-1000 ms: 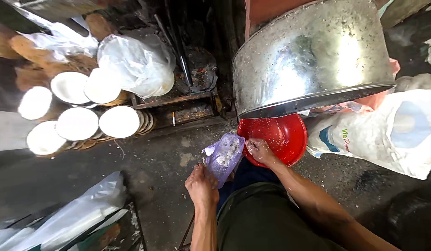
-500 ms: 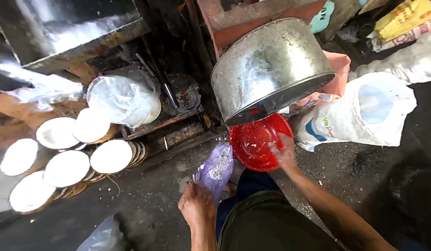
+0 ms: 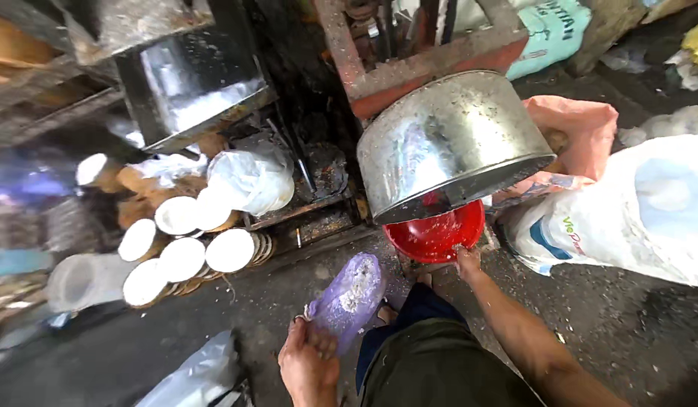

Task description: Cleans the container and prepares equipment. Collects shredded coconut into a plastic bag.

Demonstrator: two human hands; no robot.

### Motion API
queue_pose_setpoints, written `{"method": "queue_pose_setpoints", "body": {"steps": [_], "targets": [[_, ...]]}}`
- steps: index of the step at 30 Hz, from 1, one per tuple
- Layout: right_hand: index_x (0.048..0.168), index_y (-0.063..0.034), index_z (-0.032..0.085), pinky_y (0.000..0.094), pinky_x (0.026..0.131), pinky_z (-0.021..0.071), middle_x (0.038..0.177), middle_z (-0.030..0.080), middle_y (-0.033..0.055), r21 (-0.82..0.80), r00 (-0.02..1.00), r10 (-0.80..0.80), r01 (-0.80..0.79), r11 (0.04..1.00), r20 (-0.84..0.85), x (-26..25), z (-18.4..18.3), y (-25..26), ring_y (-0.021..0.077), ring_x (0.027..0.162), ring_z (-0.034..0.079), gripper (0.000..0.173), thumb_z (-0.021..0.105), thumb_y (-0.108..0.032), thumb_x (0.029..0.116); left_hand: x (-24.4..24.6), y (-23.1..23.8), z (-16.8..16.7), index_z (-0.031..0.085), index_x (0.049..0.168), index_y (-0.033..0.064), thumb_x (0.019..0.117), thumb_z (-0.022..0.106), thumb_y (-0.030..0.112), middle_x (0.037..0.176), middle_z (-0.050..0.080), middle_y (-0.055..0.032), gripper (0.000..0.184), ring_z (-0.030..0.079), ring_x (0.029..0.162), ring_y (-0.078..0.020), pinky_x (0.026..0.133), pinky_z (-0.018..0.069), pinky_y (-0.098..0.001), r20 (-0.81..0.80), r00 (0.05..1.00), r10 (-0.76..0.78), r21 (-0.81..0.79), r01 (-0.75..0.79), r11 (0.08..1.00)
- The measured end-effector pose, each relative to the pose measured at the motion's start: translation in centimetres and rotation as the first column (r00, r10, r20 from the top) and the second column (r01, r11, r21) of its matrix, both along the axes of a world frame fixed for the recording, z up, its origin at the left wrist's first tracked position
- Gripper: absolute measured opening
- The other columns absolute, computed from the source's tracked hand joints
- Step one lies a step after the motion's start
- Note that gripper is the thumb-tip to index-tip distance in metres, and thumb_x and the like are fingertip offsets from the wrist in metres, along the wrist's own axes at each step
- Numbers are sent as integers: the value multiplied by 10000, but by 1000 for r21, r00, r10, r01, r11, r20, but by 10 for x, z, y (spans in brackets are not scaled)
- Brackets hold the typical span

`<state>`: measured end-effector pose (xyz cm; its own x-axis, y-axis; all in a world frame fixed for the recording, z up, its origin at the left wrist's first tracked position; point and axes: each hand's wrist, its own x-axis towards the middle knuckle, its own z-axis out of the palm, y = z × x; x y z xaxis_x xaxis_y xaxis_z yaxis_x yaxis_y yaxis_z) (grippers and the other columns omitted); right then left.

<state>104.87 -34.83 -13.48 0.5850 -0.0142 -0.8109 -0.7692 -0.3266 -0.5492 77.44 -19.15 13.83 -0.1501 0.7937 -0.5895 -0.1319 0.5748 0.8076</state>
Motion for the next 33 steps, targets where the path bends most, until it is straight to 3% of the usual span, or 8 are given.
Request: {"method": "queue_pose_setpoints", "body": {"steps": [2,6,9,13,16,20,24,33], "targets": [[1501,-9,389,519,954,537,1399,539,256,12,998,34,-34,999,-45,15,-15,5,355,1199,603,527,526,-282,1071,0,-2,6,457,635,204,1103,270,268,437,361,84,509,346,338,-40,345,312,-201,35,999,33,1,-33,999],[1460,5,442,516,828,586,1204,656,281,-50,908,355,-374,926,-223,31,8,-11,372,975,698,789,391,-655,1030,-12,1,15,458,629,176,1105,268,255,435,368,70,519,352,341,-47,348,320,-207,77,992,105,5,-105,994],[1316,42,588,534,802,568,1100,688,254,-298,710,702,-684,666,-57,40,48,-26,345,871,699,665,395,-545,1072,-20,1,10,465,633,169,1110,270,259,441,359,71,523,333,340,-40,345,305,-203,130,986,104,-23,-102,995],[1319,-37,615,526,821,574,1114,693,210,-245,582,804,-768,592,121,4,128,15,322,911,700,493,487,-441,1067,-28,9,1,467,623,157,1110,275,238,436,361,66,530,332,338,-41,343,305,-203,198,980,19,-38,-12,999],[1331,-37,584,516,854,564,1174,664,206,-373,608,781,-698,612,143,-13,130,35,318,968,686,559,533,-501,1023,-47,17,-3,478,636,164,1114,280,255,444,385,67,526,362,346,-43,347,332,-205,216,975,-46,-57,60,997],[1556,45,304,529,1202,328,1574,362,292,-506,781,608,-472,722,140,-6,70,14,393,1455,394,817,631,-433,980,-74,29,-3,474,644,192,1111,265,271,451,382,80,518,354,350,-35,350,322,-198,207,970,-126,-59,141,988],[1534,-30,347,504,858,563,1348,557,294,-185,986,143,-157,970,-89,-6,20,-3,384,1047,657,664,490,-476,1063,-80,22,6,479,619,205,1111,242,277,440,383,88,550,357,344,-29,350,320,-195,174,970,-169,-46,180,983],[1338,13,569,528,819,587,1228,621,264,-142,995,-62,72,987,73,-49,37,-77,357,1026,672,363,570,-191,1038,-57,24,40,498,646,246,1113,188,336,442,411,106,568,408,365,-26,381,364,-199,102,971,-215,12,215,977]]}}
